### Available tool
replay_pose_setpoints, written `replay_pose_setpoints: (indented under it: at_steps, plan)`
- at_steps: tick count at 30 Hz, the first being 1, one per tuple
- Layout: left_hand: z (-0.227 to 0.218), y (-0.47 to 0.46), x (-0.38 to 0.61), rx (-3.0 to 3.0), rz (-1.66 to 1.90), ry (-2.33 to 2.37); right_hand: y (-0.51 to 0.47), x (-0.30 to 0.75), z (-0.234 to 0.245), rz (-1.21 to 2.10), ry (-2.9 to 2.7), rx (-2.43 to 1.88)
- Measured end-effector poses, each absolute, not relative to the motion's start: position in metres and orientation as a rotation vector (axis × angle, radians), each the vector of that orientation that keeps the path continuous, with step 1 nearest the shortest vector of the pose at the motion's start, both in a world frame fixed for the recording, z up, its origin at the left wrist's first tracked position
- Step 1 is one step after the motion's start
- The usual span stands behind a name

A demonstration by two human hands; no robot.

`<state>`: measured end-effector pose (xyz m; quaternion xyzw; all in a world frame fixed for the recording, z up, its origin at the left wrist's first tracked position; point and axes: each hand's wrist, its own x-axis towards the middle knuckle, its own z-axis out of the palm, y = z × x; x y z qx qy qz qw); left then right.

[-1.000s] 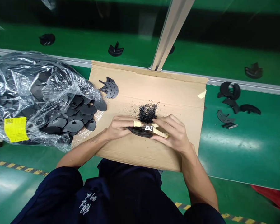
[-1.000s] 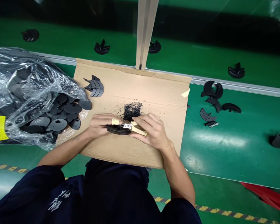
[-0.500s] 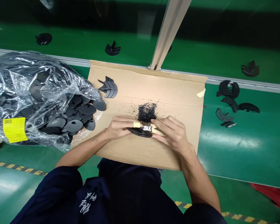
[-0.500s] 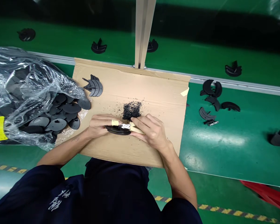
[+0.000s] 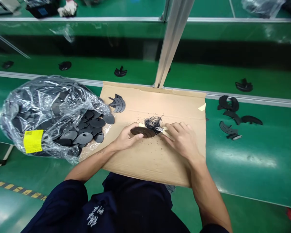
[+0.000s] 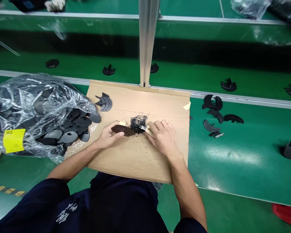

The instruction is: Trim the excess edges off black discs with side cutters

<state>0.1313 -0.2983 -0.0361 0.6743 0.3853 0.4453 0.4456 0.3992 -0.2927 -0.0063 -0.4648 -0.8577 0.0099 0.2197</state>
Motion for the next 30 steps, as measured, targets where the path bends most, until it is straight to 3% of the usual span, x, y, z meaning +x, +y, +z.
replay_pose_setpoints:
  at_steps: [5, 10, 16, 24, 30]
  plan:
    - [-0.025, -0.274, 0.118, 1.606, 1.013, 1.044, -0.289, 0.402, -0.006, -0.090, -2.343, -1.279]
    - [0.012, -0.201, 0.071, 2.014, 0.867, 1.181, -0.282, 0.405, -0.009, -0.105, -2.228, -1.180]
    - [0.041, -0.095, 0.017, 2.325, 0.271, 1.849, -0.275, 0.406, -0.017, -0.120, -2.180, -1.107]
    - [0.019, -0.024, -0.005, 2.047, 0.164, 2.244, -0.264, 0.415, -0.019, -0.224, -2.115, -1.097]
    - [0.004, -0.001, 0.041, 2.015, 0.281, 2.200, -0.262, 0.422, -0.015, -0.263, -2.118, -1.032]
